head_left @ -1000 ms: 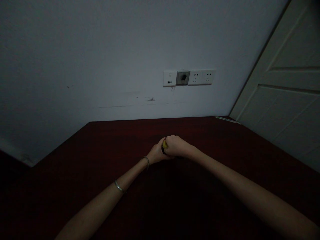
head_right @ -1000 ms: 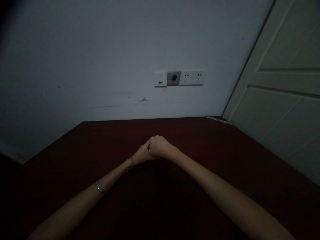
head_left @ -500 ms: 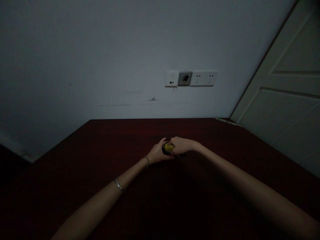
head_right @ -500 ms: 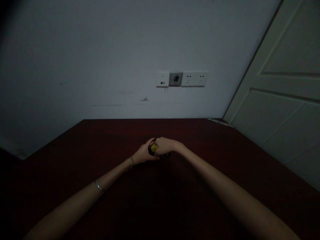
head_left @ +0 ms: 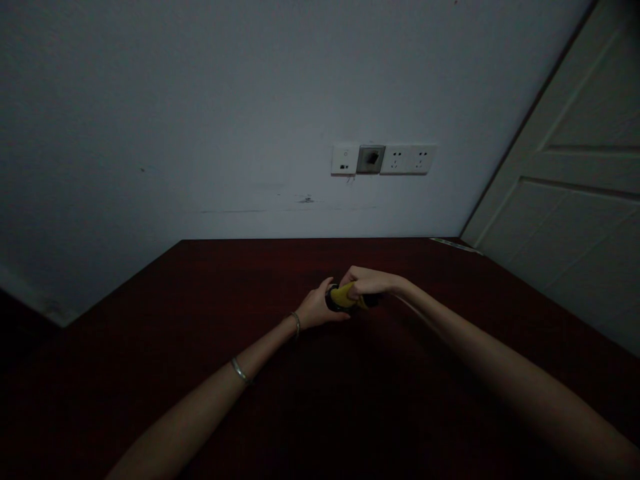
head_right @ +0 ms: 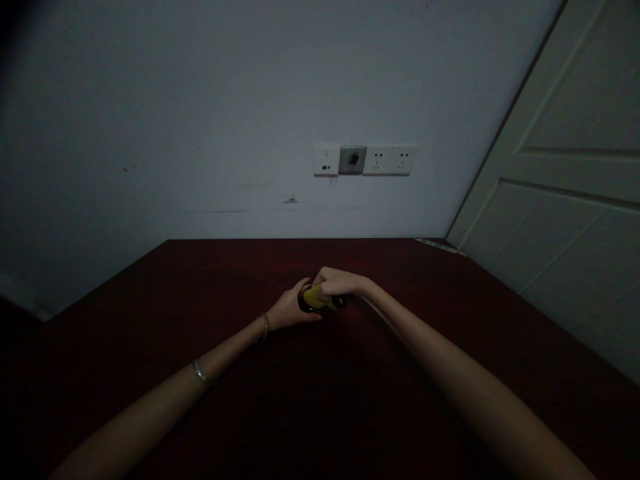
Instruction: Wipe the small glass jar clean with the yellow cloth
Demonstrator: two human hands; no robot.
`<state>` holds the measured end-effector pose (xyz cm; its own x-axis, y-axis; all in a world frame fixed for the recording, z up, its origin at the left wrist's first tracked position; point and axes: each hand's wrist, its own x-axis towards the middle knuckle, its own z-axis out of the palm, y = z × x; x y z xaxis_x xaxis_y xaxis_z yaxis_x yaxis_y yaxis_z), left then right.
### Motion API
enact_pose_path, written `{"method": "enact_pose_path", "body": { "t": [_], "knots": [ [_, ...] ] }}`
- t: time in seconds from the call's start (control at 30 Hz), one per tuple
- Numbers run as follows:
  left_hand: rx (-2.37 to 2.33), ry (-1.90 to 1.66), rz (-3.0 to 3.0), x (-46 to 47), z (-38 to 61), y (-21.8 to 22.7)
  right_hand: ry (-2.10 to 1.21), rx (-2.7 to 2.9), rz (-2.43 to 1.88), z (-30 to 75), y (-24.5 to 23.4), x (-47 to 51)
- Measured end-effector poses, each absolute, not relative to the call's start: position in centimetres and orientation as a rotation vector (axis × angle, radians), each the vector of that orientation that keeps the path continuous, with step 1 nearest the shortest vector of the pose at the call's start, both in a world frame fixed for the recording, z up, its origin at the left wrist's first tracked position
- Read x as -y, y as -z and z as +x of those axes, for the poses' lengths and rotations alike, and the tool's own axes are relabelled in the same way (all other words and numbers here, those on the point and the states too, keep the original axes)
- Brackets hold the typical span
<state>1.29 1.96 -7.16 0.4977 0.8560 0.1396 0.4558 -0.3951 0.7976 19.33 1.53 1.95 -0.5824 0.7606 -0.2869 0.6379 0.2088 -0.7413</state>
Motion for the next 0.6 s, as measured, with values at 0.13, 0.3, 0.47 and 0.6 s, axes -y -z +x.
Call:
{"method": "enact_pose_path", "body": {
  "t": [0.13,0.3,0.47,0.6],
  "knots": [
    [-1.038,-0.741,2.045,-1.9,1.2,7.3,-1.375,2.234,-1.290,20.3,-3.1,-1.8],
    [-0.966,-0.765,2.056,-2.1,1.2,7.6,-1.423,2.009,-1.156,21.5,-4.9,-1.1],
    [-0.828,-0.800,2.008,-2.4,1.4,8.1,-1.205,1.846,-1.168,21.7,-5.1,0.4],
    [-0.749,-0.802,1.963,-2.8,1.6,8.5,-0.651,2.005,-1.103,21.0,-4.0,2.9]
  ]
}}
